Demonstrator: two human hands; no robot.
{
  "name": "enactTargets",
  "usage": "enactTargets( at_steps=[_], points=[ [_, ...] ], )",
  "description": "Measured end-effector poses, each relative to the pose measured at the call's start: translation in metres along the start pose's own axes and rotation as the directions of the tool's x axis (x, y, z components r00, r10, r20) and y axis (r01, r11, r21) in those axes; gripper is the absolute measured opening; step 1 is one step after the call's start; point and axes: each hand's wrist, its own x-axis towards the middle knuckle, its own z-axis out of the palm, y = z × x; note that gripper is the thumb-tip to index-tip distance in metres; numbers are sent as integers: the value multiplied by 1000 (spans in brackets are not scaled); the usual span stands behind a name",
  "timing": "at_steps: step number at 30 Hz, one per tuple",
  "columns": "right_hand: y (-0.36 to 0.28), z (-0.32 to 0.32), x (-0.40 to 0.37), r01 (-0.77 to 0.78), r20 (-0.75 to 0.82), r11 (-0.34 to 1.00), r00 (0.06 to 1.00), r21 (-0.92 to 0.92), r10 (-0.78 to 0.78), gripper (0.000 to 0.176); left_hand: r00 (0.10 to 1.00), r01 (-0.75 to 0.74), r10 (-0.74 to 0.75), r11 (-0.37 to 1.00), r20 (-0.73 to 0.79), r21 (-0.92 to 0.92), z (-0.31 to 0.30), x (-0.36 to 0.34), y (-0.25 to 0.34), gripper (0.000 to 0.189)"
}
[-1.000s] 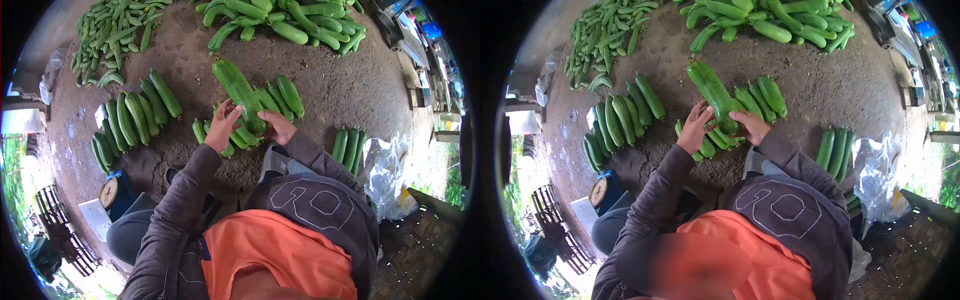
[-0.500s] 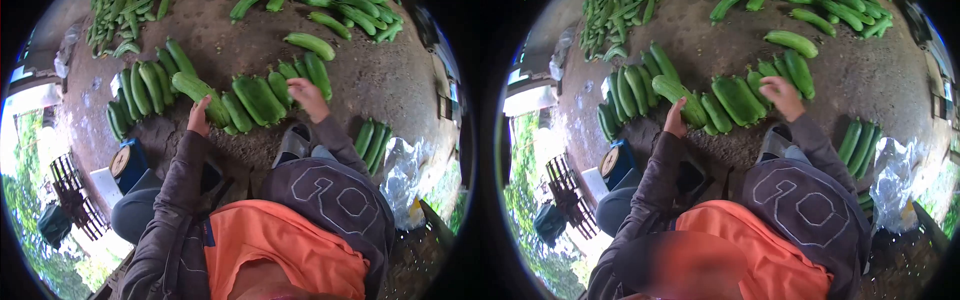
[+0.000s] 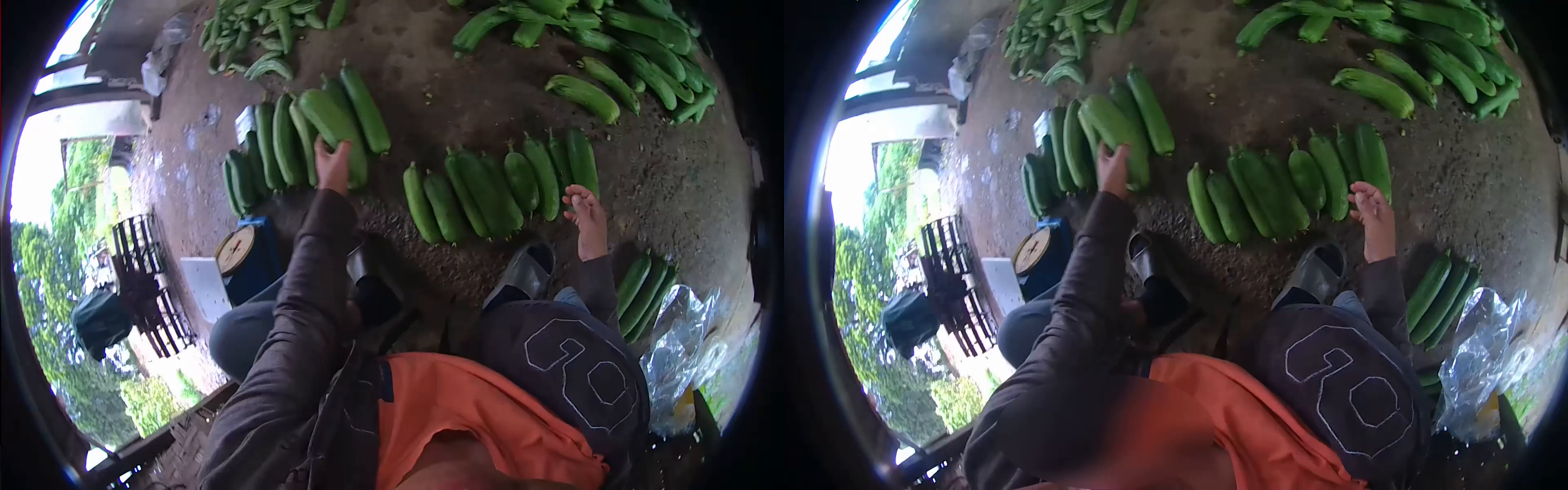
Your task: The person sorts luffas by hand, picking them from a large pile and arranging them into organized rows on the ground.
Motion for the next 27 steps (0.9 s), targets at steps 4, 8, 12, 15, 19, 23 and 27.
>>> enactTargets(
  at_steps=[4, 8, 12, 15, 19, 23, 27],
  points=[
    [-12, -10, 25, 100, -24, 978, 994, -181, -106, 30, 999, 49, -49, 991, 1, 128, 2, 58, 21, 39],
    [-36, -28, 98, 382, 30, 623, 866, -682, -499, 32, 995, -96, 86, 928, 44, 360, -20, 134, -43, 63],
    [-59, -49, 171, 299, 169, 116, 771, -947, -614, 48, 996, -67, 87, 818, -7, 571, -10, 118, -14, 74],
    [-53, -51, 216, 324, 293, -48, 774, -945, -561, 63, 997, -68, 67, 751, 26, 657, -24, 113, -6, 73],
    [-38, -36, 234, 225, 248, -108, 909, -968, -334, 73, 986, -167, 112, 560, 126, 811, -23, 105, -11, 77],
    [-47, -58, 226, 169, 143, 51, 934, -984, -326, 72, 967, -239, 181, 399, 180, 885, -15, 103, -16, 78],
    [-36, -106, 185, -16, -107, 304, 952, -953, -288, 75, 958, -255, 219, 353, 185, 900, -15, 99, -18, 77]
  ],
)
